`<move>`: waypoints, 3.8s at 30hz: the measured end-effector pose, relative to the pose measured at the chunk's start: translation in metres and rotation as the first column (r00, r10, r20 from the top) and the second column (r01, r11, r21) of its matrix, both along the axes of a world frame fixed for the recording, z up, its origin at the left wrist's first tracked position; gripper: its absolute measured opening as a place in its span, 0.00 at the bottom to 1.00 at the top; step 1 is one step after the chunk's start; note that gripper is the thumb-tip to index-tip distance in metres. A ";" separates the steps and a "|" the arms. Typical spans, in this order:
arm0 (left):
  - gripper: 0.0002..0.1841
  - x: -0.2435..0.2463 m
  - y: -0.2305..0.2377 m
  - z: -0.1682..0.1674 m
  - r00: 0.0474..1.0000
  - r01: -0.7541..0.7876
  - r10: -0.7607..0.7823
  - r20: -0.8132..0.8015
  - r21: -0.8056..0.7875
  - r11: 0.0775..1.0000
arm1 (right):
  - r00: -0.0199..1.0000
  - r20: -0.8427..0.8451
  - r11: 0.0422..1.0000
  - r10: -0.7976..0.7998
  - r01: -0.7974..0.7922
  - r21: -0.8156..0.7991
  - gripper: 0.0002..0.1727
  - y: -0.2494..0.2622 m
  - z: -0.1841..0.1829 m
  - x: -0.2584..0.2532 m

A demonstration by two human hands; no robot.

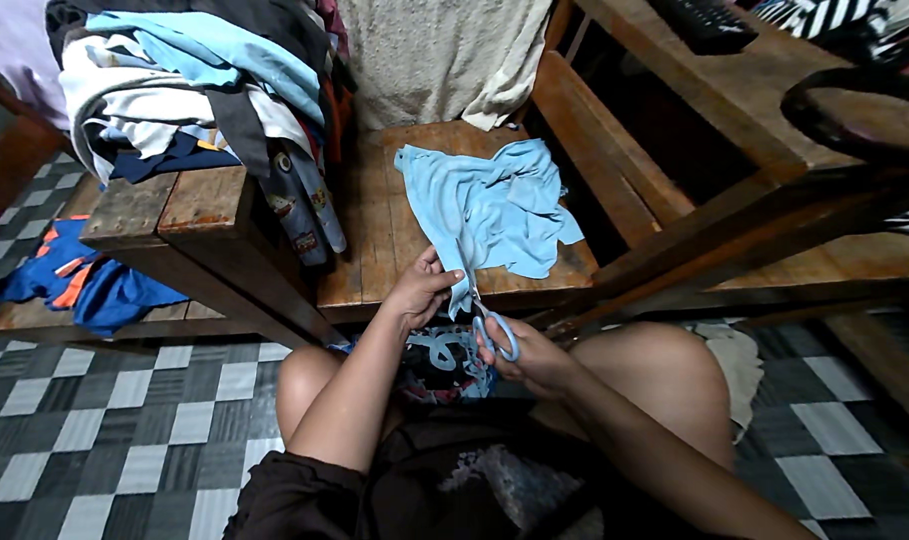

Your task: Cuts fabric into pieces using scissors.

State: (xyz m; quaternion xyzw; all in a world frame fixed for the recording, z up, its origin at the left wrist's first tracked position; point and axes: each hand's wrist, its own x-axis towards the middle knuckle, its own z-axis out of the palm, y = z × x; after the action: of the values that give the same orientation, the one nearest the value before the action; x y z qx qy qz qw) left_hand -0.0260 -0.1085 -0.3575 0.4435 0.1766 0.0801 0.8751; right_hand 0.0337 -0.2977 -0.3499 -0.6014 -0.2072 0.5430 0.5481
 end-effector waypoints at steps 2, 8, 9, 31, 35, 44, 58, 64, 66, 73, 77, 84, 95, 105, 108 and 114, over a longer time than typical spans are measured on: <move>0.28 0.000 0.000 0.000 1.000 0.003 -0.003 0.007 -0.005 1.000 | 1.000 0.006 1.000 -0.014 0.015 -0.021 0.15 0.000 0.001 -0.001; 0.31 0.000 0.002 -0.001 1.000 0.014 -0.014 0.003 0.005 1.000 | 0.999 0.040 0.999 -0.024 0.026 -0.048 0.14 0.000 0.002 -0.001; 0.33 -0.001 0.002 0.000 1.000 0.018 -0.018 -0.005 0.015 1.000 | 0.999 0.039 0.998 -0.025 0.027 -0.048 0.14 0.000 0.002 -0.001; 0.45 -0.004 0.002 -0.002 0.988 0.152 -0.152 -0.013 0.113 0.982 | 0.999 -0.012 0.999 -0.039 0.039 -0.038 0.18 0.010 0.000 0.005; 0.47 -0.004 0.003 -0.002 0.988 0.154 -0.154 -0.013 0.100 0.983 | 0.998 -0.001 0.996 -0.063 0.063 -0.063 0.17 0.011 0.000 0.003; 0.53 -0.006 0.003 -0.002 0.972 0.233 -0.229 -0.041 0.128 0.964 | 0.998 -0.043 0.998 -0.053 0.052 -0.020 0.21 0.013 -0.002 0.008; 0.56 -0.009 0.004 -0.003 0.954 0.297 -0.298 -0.012 0.130 0.946 | 0.994 -0.055 0.995 -0.095 0.093 -0.041 0.21 0.018 -0.001 0.009; 0.56 -0.010 0.004 -0.002 0.945 0.326 -0.327 -0.014 0.131 0.936 | 0.995 -0.031 0.994 -0.096 0.094 -0.062 0.20 0.020 -0.005 0.013; 0.57 -0.010 0.005 -0.003 0.943 0.332 -0.333 -0.015 0.127 0.935 | 0.995 -0.015 0.993 -0.096 0.094 -0.074 0.19 0.019 -0.005 0.014; 0.18 0.003 0.009 -0.005 0.987 0.101 -0.062 -0.150 0.269 0.958 | 0.998 0.020 0.992 -0.059 0.061 -0.115 0.18 0.015 -0.004 0.014; 0.13 0.021 0.016 -0.021 0.974 -0.122 0.165 -0.155 0.255 0.959 | 0.998 0.047 0.990 -0.042 0.048 -0.133 0.17 0.013 -0.005 0.015; 0.15 0.030 0.017 -0.023 0.979 -0.181 0.184 -0.091 0.042 0.983 | 0.998 0.026 0.991 -0.049 0.052 -0.126 0.16 0.012 -0.006 0.018; 0.27 0.020 0.026 -0.014 0.995 -0.086 0.084 -0.059 -0.020 0.996 | 1.000 -0.019 0.999 0.009 -0.010 -0.048 0.19 0.025 -0.009 0.023; 0.30 0.020 0.027 -0.016 0.997 -0.078 0.077 -0.026 -0.051 0.996 | 0.998 -0.024 0.997 -0.053 0.051 -0.059 0.19 0.027 -0.008 0.016; 0.31 0.020 0.026 -0.017 0.997 -0.072 0.071 -0.016 -0.067 0.995 | 0.998 -0.027 0.997 -0.056 0.054 -0.062 0.21 0.025 -0.008 0.014; 0.31 0.020 0.025 -0.020 0.997 -0.079 0.080 0.000 -0.107 0.991 | 0.995 -0.079 0.998 -0.059 0.056 -0.036 0.21 0.025 -0.007 0.014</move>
State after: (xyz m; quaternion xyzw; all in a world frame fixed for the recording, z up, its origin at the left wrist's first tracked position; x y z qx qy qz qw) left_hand -0.0061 -0.0835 -0.3774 0.3883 0.1964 0.1063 0.8941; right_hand 0.0476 -0.2732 -0.3571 -0.5942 -0.1587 0.5539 0.5612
